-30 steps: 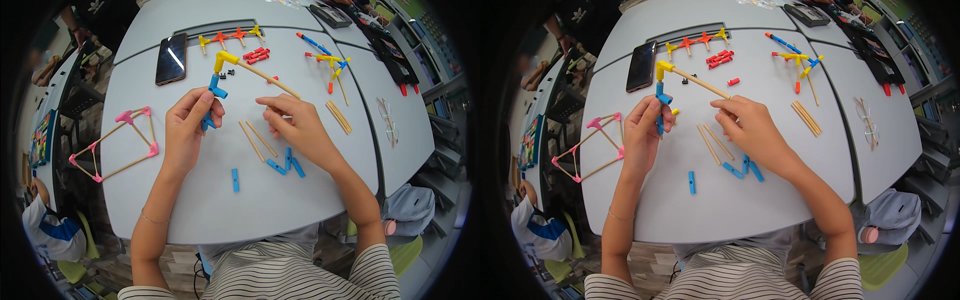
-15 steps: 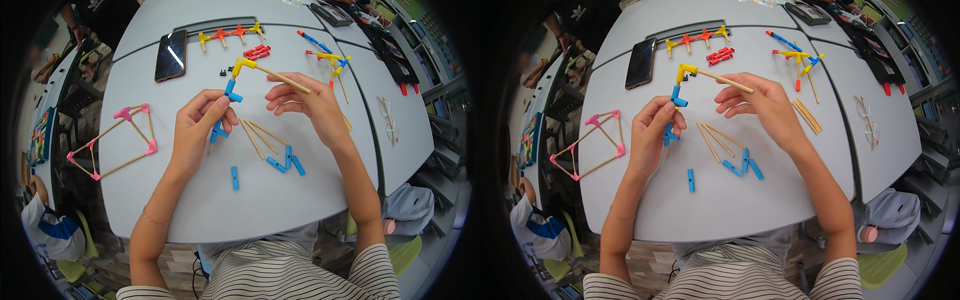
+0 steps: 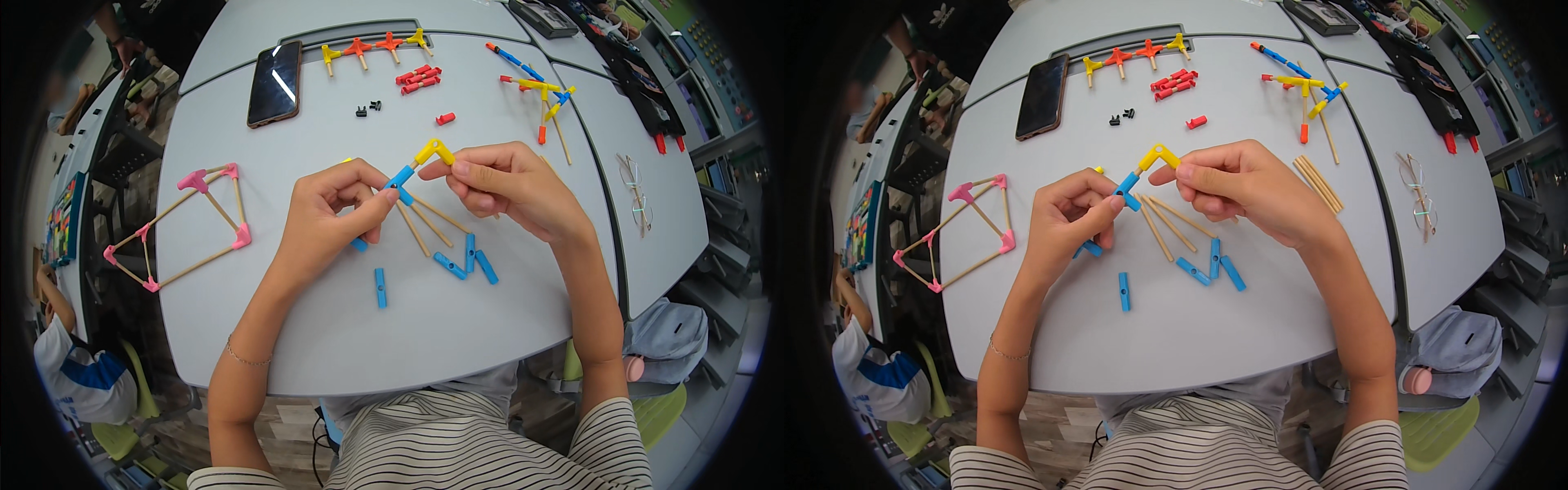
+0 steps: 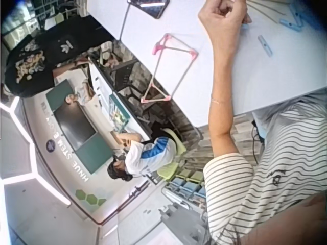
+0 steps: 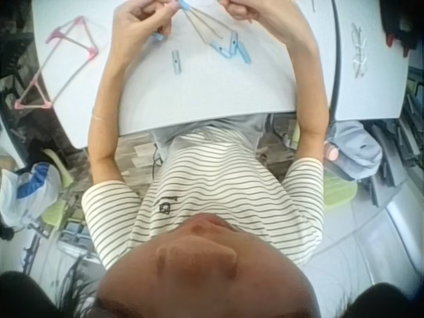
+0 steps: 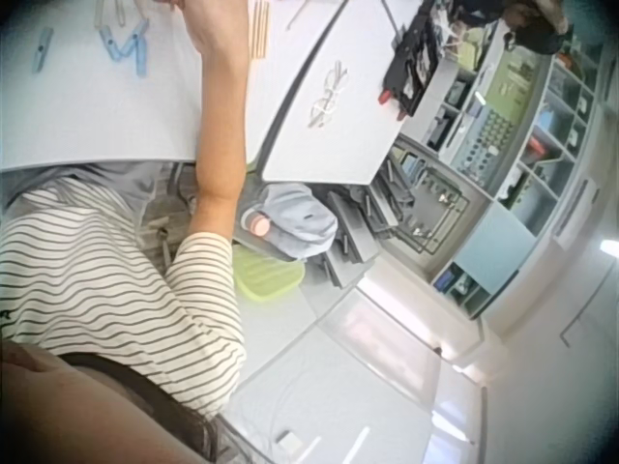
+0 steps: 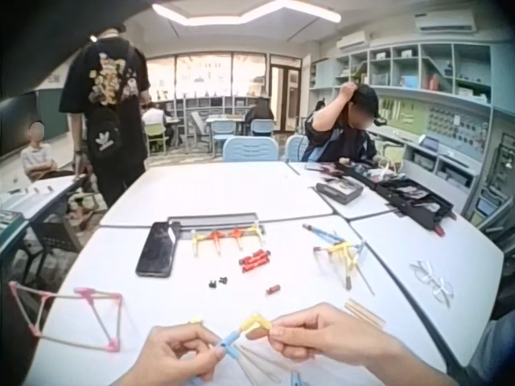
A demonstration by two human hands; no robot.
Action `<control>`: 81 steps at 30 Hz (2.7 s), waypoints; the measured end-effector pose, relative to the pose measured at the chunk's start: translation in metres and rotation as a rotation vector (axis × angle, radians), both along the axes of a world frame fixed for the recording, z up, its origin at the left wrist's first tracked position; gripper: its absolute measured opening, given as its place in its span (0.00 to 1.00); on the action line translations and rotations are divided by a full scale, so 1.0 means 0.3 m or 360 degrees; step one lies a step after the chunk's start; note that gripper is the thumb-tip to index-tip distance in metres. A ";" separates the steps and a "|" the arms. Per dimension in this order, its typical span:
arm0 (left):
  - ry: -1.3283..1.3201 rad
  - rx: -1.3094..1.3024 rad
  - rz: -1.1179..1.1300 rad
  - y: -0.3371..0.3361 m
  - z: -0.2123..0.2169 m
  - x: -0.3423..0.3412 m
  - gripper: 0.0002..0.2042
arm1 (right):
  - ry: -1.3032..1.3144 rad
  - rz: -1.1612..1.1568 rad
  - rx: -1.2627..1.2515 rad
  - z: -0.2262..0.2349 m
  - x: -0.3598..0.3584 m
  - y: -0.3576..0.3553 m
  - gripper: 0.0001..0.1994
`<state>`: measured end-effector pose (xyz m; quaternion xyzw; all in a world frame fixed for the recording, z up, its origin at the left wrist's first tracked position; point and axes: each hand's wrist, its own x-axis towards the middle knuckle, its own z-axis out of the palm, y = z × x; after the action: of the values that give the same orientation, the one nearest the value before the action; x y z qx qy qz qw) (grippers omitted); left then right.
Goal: The person assembles a rectangular frame using wooden sticks and colorful plastic connectors. They insert sticks into connectors, align parallel rows, and add crossbars to form a ladder-like structure on a white table.
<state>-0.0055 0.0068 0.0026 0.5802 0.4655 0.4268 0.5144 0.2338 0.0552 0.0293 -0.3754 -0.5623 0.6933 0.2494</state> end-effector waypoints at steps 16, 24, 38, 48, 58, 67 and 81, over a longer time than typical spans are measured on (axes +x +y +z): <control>-0.0234 -0.0110 0.0082 0.014 0.003 -0.012 0.09 | -0.0029 -0.0189 0.0215 -0.038 -0.040 -0.034 0.17; -0.0388 -0.0122 0.0212 0.026 -0.015 -0.010 0.10 | -0.0871 -0.0239 0.1195 -0.092 -0.058 -0.058 0.17; -0.0322 -0.0097 0.0205 0.024 -0.016 -0.008 0.11 | -0.1236 -0.0040 0.1531 -0.063 -0.090 -0.163 0.20; -0.0308 -0.0097 0.0232 0.022 -0.024 -0.004 0.11 | -0.0998 0.0037 0.1211 -0.101 -0.119 -0.124 0.11; -0.0177 -0.0085 0.0250 0.024 -0.028 0.005 0.12 | -0.1292 0.0076 0.1924 -0.156 -0.123 -0.153 0.14; -0.0213 -0.0110 0.0223 0.020 -0.031 0.011 0.11 | -0.1221 0.0169 0.2125 -0.170 -0.105 -0.114 0.14; -0.0222 -0.0156 0.0274 0.022 -0.031 0.007 0.12 | -0.0271 0.0097 0.0688 -0.055 -0.055 -0.058 0.09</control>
<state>-0.0034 0.0133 -0.0065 0.4811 0.4970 0.4855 0.5346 0.2175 0.0379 0.0128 -0.3532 -0.7277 0.5298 0.2547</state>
